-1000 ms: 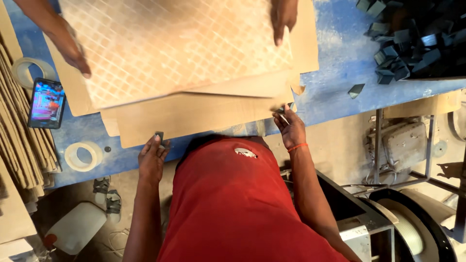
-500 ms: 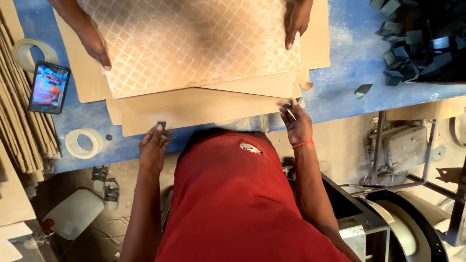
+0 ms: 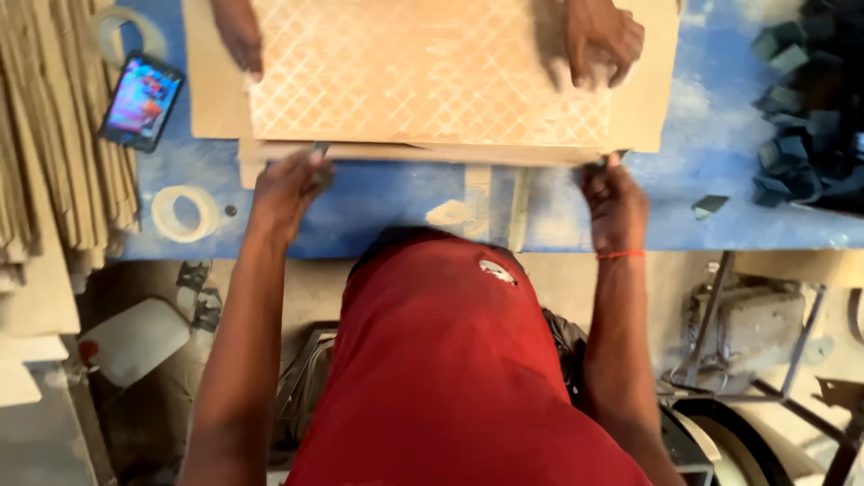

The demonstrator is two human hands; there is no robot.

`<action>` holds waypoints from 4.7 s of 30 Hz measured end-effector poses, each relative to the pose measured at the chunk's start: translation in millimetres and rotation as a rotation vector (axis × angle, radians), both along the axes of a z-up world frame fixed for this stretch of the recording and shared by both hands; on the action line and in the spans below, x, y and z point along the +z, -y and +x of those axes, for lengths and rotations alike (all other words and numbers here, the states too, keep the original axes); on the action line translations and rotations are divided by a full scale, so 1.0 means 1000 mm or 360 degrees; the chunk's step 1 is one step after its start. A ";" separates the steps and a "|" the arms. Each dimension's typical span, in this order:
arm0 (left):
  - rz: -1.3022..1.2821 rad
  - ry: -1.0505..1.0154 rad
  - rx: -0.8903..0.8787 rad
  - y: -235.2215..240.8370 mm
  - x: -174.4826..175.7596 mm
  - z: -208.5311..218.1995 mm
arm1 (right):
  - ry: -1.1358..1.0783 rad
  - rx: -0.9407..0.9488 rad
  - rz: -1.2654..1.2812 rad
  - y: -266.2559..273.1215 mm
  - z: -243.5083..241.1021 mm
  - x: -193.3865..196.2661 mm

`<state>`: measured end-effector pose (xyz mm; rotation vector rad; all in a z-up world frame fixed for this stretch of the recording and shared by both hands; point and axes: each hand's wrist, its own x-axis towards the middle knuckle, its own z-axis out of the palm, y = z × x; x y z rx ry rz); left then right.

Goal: The person places ceramic tiles into custom-cut cardboard sheets, folds the flaps to encase the tiles, and moves the finished packages to a stack. They handle multiple tiles and boxes, using their hands to align the edges and secure the folds.

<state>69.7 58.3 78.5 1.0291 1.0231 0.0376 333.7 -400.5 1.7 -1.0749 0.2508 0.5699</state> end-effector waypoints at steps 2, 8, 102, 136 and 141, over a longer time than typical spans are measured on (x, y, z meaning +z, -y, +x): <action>0.0018 0.0009 -0.0025 -0.018 -0.004 0.016 | 0.0070 0.0085 0.0043 -0.026 0.017 0.027; -0.0030 0.0107 -0.0179 -0.047 -0.002 0.034 | -0.0128 -0.0029 -0.0366 -0.070 0.030 0.097; 0.1642 -0.0699 0.0584 -0.015 -0.216 0.065 | 0.2227 0.1101 -0.1973 -0.044 0.089 0.003; 0.1303 -0.1121 -0.1289 -0.032 -0.030 0.024 | 0.1989 0.1186 -0.1303 0.005 0.091 -0.045; 0.1718 -0.0971 -0.1613 -0.079 -0.073 0.013 | 0.1106 0.0876 -0.1016 -0.035 0.084 -0.006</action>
